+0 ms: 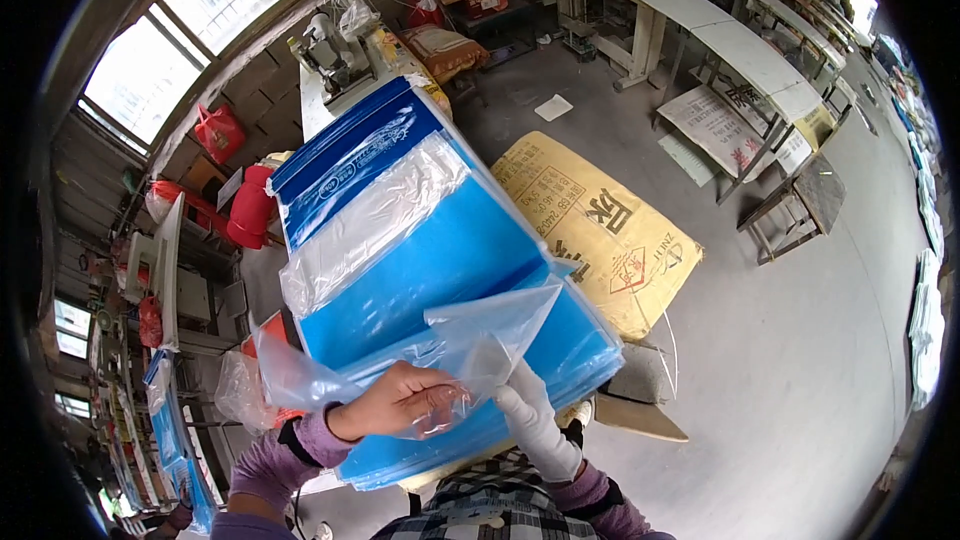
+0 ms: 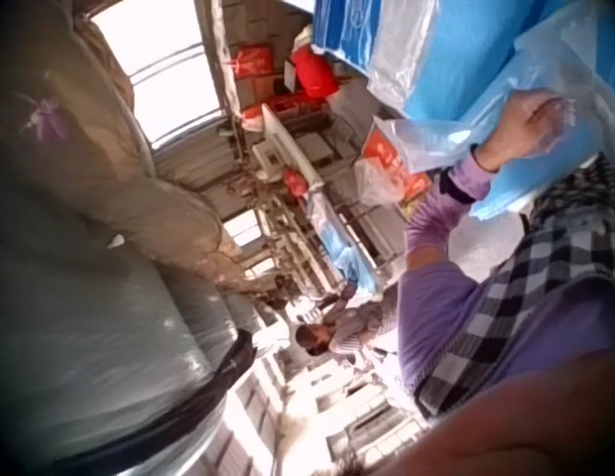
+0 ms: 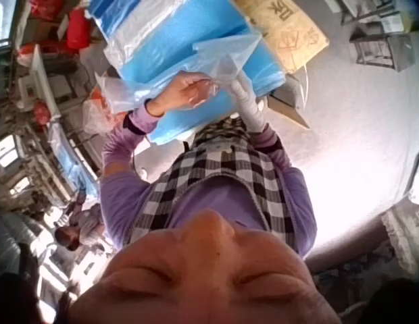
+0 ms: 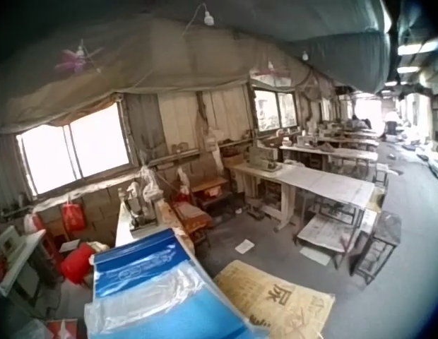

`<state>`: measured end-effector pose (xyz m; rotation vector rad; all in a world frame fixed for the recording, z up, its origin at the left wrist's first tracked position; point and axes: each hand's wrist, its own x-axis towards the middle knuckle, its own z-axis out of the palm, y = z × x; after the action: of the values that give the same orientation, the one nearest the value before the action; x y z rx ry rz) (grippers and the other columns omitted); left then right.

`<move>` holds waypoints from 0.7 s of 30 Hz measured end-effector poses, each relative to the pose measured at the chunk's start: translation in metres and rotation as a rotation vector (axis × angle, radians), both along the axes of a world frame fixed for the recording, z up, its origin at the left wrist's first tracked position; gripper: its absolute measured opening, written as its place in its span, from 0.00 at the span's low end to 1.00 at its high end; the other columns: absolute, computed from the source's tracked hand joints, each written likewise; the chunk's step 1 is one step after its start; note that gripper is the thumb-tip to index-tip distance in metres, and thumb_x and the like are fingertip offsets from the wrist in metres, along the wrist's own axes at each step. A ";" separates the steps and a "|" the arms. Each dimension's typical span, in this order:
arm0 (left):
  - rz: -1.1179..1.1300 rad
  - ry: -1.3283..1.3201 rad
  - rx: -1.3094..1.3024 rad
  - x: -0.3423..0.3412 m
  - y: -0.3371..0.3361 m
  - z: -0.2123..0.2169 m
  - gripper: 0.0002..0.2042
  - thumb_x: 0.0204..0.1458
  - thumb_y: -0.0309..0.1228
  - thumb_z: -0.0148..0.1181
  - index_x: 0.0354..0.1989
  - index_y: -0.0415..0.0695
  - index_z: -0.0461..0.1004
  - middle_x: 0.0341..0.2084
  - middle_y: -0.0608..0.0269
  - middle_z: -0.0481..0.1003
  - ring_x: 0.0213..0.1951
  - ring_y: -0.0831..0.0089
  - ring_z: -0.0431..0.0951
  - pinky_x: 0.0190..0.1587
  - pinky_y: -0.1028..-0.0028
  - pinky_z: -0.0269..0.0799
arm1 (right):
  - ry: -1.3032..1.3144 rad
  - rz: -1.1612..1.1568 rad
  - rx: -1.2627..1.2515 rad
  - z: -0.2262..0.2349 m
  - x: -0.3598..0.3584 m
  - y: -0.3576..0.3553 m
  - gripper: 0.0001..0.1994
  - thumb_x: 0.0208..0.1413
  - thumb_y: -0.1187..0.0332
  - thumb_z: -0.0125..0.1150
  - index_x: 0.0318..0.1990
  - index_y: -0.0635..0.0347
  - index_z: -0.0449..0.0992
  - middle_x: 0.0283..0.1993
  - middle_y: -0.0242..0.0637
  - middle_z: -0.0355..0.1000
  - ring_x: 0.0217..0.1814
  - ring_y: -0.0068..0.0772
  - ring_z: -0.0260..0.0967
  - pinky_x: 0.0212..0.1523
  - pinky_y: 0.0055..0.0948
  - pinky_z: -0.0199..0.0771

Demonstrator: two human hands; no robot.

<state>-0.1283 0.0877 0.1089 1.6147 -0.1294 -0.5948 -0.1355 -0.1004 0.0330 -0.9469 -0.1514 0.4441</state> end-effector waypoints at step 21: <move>0.431 -0.204 0.300 -0.099 -0.129 -0.061 0.04 0.54 0.25 0.64 0.32 0.37 0.81 0.21 0.67 0.78 0.18 0.86 0.70 0.20 0.81 0.65 | -0.299 0.053 -0.553 -0.030 -0.058 -0.140 0.12 0.51 0.66 0.69 0.37 0.62 0.74 0.31 0.38 0.75 0.32 0.25 0.74 0.36 0.24 0.73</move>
<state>-0.2274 -0.0410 0.0483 1.9197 0.1635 -0.1180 -0.1931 -0.2406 0.0030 -1.5560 -0.3361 0.3968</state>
